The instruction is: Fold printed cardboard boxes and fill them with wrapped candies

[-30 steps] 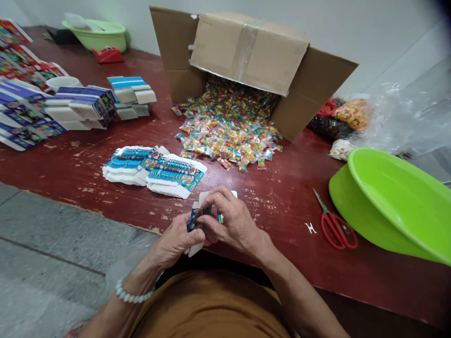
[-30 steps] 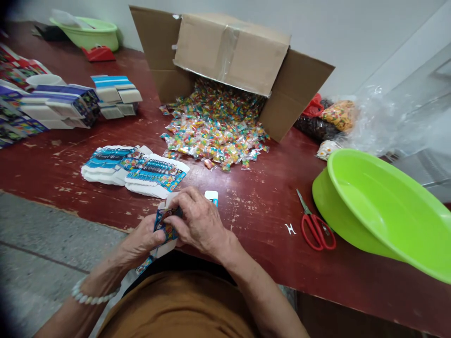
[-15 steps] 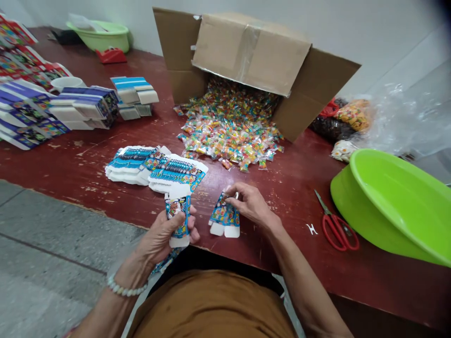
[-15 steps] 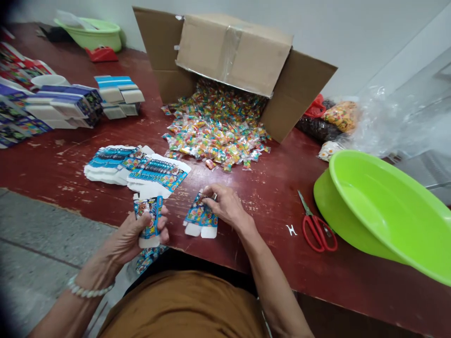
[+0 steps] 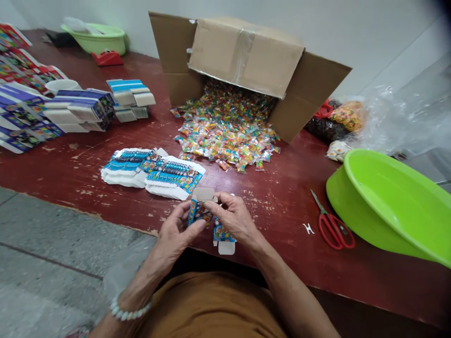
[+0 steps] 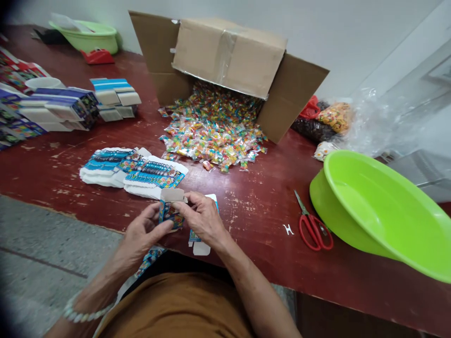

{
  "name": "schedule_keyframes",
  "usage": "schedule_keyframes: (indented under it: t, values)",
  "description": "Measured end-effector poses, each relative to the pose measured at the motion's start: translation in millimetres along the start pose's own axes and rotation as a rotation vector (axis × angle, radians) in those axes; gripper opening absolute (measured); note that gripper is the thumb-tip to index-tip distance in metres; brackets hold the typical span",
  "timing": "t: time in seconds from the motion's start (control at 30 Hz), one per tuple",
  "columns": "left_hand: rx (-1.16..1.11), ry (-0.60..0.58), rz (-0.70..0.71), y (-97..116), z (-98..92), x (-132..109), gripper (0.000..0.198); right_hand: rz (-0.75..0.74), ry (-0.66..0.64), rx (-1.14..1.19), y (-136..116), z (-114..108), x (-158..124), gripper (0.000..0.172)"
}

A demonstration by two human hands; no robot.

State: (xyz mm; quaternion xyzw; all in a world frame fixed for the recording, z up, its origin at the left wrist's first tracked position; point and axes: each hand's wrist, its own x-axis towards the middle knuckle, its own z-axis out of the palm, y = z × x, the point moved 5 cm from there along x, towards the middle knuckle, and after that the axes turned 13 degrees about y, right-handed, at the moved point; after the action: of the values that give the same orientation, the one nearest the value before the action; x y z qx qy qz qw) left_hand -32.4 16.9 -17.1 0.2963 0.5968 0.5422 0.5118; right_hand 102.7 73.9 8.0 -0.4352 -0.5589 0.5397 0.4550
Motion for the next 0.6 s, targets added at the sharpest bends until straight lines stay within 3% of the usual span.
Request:
schedule_keyframes:
  t: [0.1,0.2,0.27,0.43,0.6]
  values:
    - [-0.091,0.064,0.074,8.9,-5.2,-8.6,0.063,0.087,0.010,0.096,3.9,-0.9,-0.8,0.032]
    - [-0.095,0.139,0.175,15.4,-7.9,-17.0,0.067,0.203,0.144,0.192,10.0,0.6,-5.1,0.054]
    - [-0.096,0.164,0.203,16.1,-8.9,-19.1,0.061,0.188,0.192,0.234,11.6,4.5,-9.0,0.046]
    - [-0.075,0.132,0.157,10.4,-12.4,-14.6,0.040,0.072,0.156,0.166,15.9,7.7,-13.0,0.020]
    - [-0.044,0.098,0.084,5.7,-13.9,-10.0,0.031,0.181,-0.001,0.176,19.8,4.1,-1.5,0.030]
